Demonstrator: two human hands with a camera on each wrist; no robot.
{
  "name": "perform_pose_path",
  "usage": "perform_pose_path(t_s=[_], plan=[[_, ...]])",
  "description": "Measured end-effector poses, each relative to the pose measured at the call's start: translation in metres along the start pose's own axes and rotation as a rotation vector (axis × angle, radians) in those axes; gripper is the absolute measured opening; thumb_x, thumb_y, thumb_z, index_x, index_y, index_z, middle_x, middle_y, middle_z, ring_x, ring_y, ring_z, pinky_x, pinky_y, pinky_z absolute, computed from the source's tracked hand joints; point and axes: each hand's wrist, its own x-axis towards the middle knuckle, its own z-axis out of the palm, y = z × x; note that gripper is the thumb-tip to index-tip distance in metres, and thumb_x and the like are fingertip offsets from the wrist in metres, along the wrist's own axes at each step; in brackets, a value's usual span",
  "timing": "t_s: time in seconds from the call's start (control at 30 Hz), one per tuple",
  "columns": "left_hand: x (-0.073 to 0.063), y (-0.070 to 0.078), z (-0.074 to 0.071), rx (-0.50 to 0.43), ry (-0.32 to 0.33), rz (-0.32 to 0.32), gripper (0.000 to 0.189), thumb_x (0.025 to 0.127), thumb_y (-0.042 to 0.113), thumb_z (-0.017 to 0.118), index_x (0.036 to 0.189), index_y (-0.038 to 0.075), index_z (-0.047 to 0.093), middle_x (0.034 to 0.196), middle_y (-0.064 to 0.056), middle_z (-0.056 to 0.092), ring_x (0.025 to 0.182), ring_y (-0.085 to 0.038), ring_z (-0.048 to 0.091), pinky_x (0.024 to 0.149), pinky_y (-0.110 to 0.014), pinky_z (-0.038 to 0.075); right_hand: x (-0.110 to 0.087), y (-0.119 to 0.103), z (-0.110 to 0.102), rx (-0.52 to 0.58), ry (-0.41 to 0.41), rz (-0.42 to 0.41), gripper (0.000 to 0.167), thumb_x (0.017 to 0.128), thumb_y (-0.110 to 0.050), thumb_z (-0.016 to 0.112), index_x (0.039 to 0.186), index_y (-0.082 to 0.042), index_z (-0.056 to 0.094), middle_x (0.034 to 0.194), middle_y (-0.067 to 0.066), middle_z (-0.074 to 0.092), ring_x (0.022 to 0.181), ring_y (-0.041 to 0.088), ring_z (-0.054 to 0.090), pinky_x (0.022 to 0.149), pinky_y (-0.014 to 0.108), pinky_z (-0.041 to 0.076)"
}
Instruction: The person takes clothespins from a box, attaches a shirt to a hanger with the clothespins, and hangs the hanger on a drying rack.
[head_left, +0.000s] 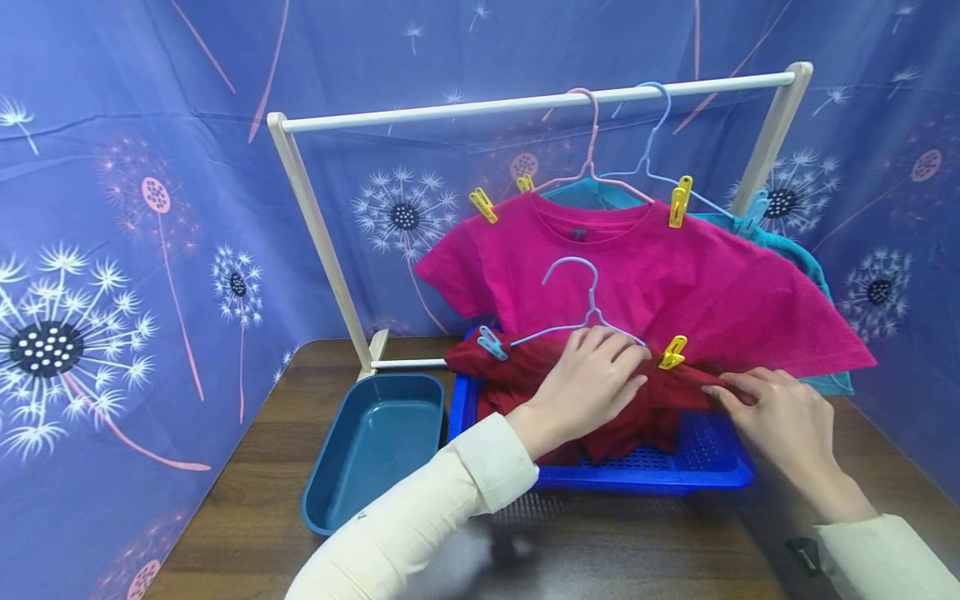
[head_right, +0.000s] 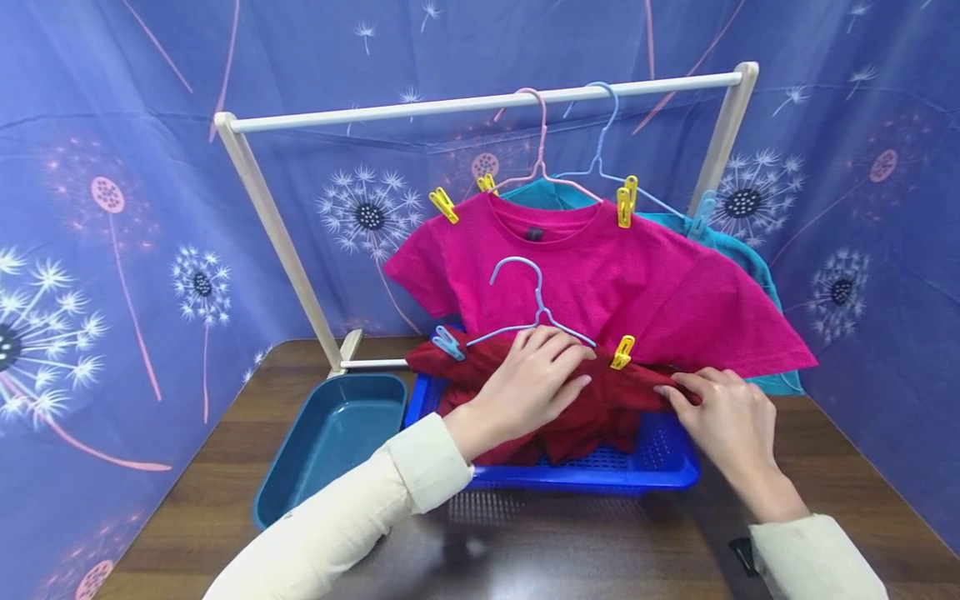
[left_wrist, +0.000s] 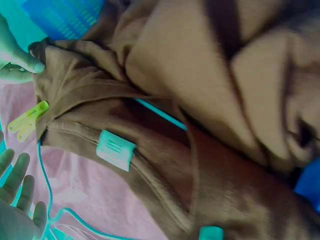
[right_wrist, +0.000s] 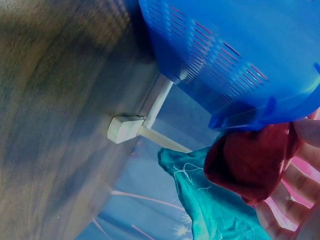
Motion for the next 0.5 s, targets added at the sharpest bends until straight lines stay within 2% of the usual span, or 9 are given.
perform_pose_path(t_s=[0.23,0.5], plan=[[-0.022,-0.021,-0.005,-0.064,0.039,-0.044,0.023,0.089,0.032,0.052,0.107,0.02,0.06,0.104,0.006,0.061,0.106,-0.013,0.05,0.092,-0.031,0.037,0.0,0.001,0.001,-0.003,0.011,-0.004,0.028,0.062,-0.022,0.078,0.086,-0.009,0.072,0.077,0.012,0.068,0.068,0.032,0.06,0.045,0.043,0.037],[-0.043,-0.05,-0.014,-0.131,0.073,-0.148,0.024,0.087,0.029,0.056,0.107,0.016,0.059,0.106,0.002,0.059,0.106,-0.017,0.049,0.089,-0.034,0.038,0.0,0.0,0.002,-0.01,0.037,-0.03,0.025,0.062,-0.021,0.077,0.083,-0.008,0.072,0.075,0.01,0.067,0.065,0.031,0.06,0.047,0.043,0.037]])
